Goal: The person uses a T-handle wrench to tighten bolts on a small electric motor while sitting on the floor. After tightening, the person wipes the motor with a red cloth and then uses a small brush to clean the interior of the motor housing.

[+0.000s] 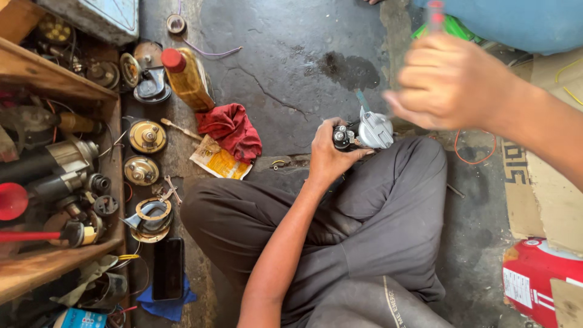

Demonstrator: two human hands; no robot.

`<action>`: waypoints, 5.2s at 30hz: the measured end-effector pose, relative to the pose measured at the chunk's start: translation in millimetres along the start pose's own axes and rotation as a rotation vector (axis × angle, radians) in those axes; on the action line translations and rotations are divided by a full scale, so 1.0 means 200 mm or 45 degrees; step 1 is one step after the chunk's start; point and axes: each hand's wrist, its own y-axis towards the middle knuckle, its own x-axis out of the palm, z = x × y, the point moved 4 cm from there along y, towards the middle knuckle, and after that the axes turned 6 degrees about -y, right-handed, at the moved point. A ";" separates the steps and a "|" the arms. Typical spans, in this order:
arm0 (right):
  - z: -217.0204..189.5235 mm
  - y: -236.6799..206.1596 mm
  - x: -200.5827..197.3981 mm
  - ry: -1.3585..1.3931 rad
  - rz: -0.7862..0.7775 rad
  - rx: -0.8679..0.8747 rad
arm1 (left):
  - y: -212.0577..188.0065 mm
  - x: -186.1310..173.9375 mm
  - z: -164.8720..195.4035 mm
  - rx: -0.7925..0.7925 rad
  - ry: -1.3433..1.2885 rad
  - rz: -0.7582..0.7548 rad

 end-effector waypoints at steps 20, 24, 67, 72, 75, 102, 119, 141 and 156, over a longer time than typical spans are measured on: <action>-0.12 -0.13 0.10 0.038 -0.235 -0.002 | 0.00 0.00 0.02 -0.003 -0.004 -0.017; -0.17 -0.13 0.08 0.008 -0.255 -0.490 | 0.00 0.00 0.03 0.010 -0.017 -0.007; -0.45 -1.20 0.56 0.033 0.153 1.986 | 0.04 -0.14 0.16 0.140 -0.390 -0.223; -0.52 -1.13 0.60 -0.129 -0.098 1.904 | 0.03 -0.12 0.14 0.043 -0.365 -0.219; -0.64 -1.14 0.61 -0.048 -0.402 2.040 | 0.04 -0.11 0.12 0.016 -0.301 -0.219; -0.44 -1.06 -0.08 0.469 0.385 1.557 | 0.05 -0.06 0.14 0.224 -0.291 -0.114; 0.05 -0.37 -0.05 0.161 0.448 0.894 | 0.04 -0.05 0.13 0.183 -0.238 -0.107; 0.04 -0.18 -0.22 0.234 0.283 -0.122 | 0.05 -0.01 0.11 0.237 -0.146 -0.077; -0.08 -0.01 -0.27 -0.207 0.207 0.299 | -0.01 0.03 0.10 0.212 -0.125 0.067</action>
